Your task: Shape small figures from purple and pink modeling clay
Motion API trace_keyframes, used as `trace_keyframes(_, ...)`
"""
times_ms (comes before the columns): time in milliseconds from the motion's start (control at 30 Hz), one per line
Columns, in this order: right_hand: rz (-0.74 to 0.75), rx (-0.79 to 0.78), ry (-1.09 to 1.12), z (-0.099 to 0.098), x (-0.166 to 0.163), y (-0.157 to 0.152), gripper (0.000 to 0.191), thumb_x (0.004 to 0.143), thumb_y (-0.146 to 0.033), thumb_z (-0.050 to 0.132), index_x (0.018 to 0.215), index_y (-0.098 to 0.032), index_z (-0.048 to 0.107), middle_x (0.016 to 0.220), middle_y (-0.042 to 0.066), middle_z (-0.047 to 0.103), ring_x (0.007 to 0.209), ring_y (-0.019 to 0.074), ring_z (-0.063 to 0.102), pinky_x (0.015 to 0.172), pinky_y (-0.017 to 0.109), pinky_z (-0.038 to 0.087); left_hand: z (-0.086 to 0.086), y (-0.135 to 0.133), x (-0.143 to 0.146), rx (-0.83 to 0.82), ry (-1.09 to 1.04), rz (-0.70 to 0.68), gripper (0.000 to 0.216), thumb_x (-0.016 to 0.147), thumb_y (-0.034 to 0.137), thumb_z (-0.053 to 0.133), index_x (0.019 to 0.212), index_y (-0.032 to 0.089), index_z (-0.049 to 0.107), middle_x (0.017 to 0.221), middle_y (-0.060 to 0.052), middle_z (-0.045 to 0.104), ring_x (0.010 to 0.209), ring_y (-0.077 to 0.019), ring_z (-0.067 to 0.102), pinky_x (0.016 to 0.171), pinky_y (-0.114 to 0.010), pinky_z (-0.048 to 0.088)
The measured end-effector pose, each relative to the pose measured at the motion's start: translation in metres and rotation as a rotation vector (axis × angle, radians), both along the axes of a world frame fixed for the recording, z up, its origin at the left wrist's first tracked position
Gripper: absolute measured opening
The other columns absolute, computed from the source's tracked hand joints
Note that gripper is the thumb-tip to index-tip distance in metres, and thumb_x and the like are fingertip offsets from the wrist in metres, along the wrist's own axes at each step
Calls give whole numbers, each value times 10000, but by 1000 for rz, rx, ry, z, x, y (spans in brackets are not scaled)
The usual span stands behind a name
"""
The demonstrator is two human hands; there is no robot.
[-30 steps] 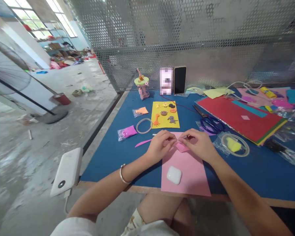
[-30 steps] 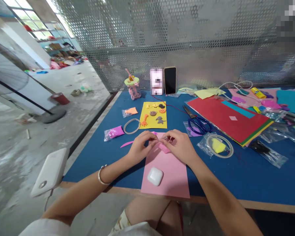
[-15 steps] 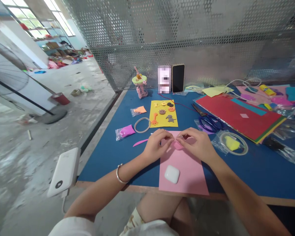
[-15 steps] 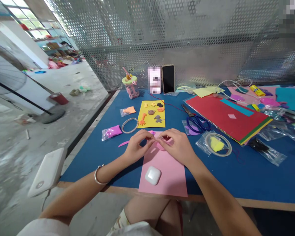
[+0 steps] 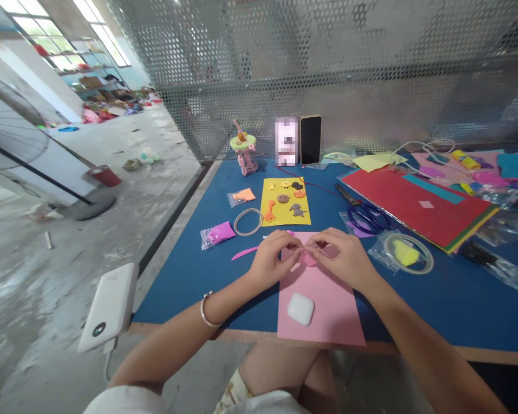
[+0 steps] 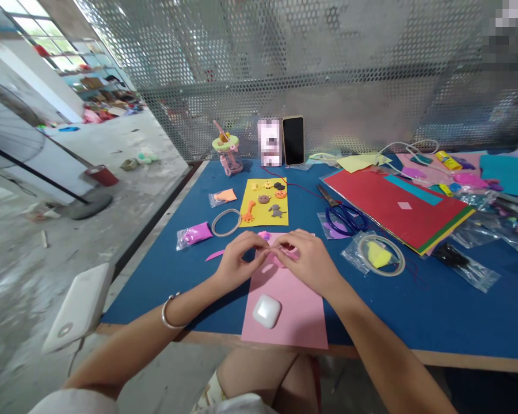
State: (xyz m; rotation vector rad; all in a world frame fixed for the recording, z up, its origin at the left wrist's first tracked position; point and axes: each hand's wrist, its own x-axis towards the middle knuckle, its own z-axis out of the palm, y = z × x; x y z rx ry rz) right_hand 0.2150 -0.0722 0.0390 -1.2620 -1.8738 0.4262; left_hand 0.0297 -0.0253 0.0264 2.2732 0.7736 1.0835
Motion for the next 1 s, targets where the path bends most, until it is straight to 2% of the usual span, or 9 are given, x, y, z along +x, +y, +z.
trace_keyframes(233,-5,-6,-15,0,7,3,129,894,-299,567,841,-225,659,845,34,706,806,189,615,734,323,472,1,5,-2,-51,36,19,81,839,251,631,842,177,662,807,-33,691,755,-135,592,726,-268,461)
trace_keyframes(467,-75,-40,58,-4,15,6,159,858,-360,603,876,-225,684,864,45,720,774,198,656,714,323,502,5,5,-4,-28,69,28,107,856,228,592,802,172,665,754,-28,679,687,-120,587,704,-262,468)
trace_keyframes(633,13,7,1,-4,11,6,152,880,-321,571,821,-227,675,824,35,717,797,199,648,732,326,490,5,3,-6,-22,93,-55,93,844,247,605,859,168,652,819,-41,689,757,-138,608,725,-263,478)
trace_keyframes(733,51,-30,30,-5,9,6,156,881,-342,570,867,-236,683,883,39,726,825,202,655,747,326,500,4,2,-8,-17,80,-40,117,862,236,573,801,164,642,776,-38,672,714,-126,597,691,-249,471)
trace_keyframes(833,30,-71,73,-6,8,7,167,865,-371,592,900,-234,682,912,42,720,805,194,658,736,318,509,3,0,-9,-32,63,-40,131,859,229,570,765,160,629,725,-28,648,674,-116,580,646,-230,455)
trace_keyframes(1000,49,47,-30,-4,6,7,153,908,-315,532,847,-217,632,841,50,682,813,195,613,737,324,475,-1,-3,-7,-107,47,-59,133,859,263,573,824,152,637,749,-31,658,671,-112,579,626,-219,454)
